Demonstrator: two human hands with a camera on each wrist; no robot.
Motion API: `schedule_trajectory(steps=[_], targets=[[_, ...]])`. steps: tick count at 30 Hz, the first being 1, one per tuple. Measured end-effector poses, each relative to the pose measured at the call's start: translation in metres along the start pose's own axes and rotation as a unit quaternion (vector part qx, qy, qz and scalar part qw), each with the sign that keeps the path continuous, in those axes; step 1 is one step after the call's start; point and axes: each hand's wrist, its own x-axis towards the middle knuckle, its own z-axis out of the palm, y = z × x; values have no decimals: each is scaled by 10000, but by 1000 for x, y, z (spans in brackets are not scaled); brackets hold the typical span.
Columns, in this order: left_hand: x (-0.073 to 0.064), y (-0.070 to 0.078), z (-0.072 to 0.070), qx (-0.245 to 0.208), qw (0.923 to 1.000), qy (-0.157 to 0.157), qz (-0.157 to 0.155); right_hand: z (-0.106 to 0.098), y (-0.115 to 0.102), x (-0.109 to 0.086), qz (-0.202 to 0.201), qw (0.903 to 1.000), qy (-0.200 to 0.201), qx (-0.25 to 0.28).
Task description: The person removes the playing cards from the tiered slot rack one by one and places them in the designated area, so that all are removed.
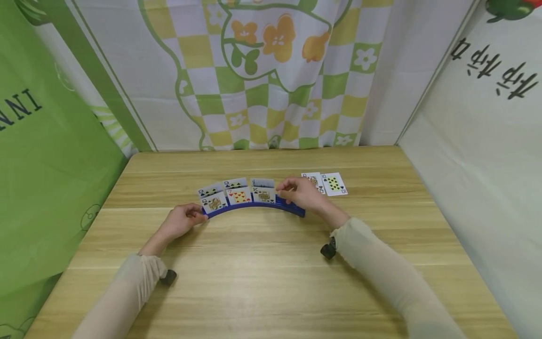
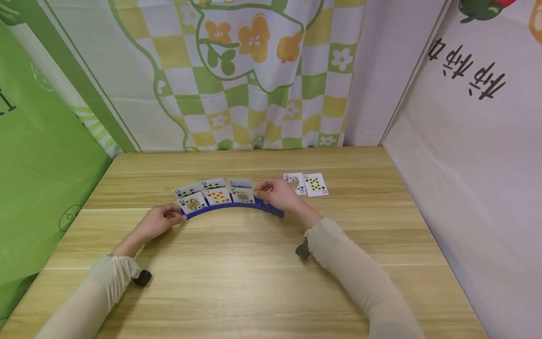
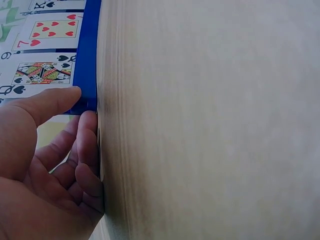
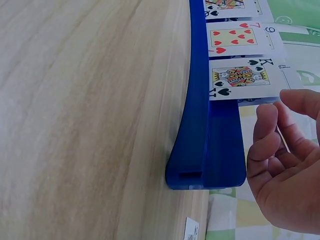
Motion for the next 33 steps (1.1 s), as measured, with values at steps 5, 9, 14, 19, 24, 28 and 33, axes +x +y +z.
schedule_trajectory(steps=[5, 9, 14, 19, 24, 28, 33], targets=[[0, -1, 0, -17, 10000, 17, 13, 4, -2, 2, -1, 10000, 92, -25], [1, -2, 1, -100, 9999, 13, -5, 7, -3, 4, -41, 9999, 105, -44], [1, -4, 1, -102, 9999, 6, -12, 9, -3, 4, -133, 9997, 139, -161], [1, -4, 1, -108, 9999, 43, 7, 10, -4, 3, -205, 9994, 168, -221], [1, -3, 2, -102, 9999, 42, -9, 10, -5, 3, -182, 9994, 162, -243], [1, -3, 1, -52, 10000, 29, 4, 8, -6, 3, -154, 9993, 219, -263], [0, -1, 0, -5, 10000, 33, 4, 3, -7, 3, -254, 9984, 328, -395]])
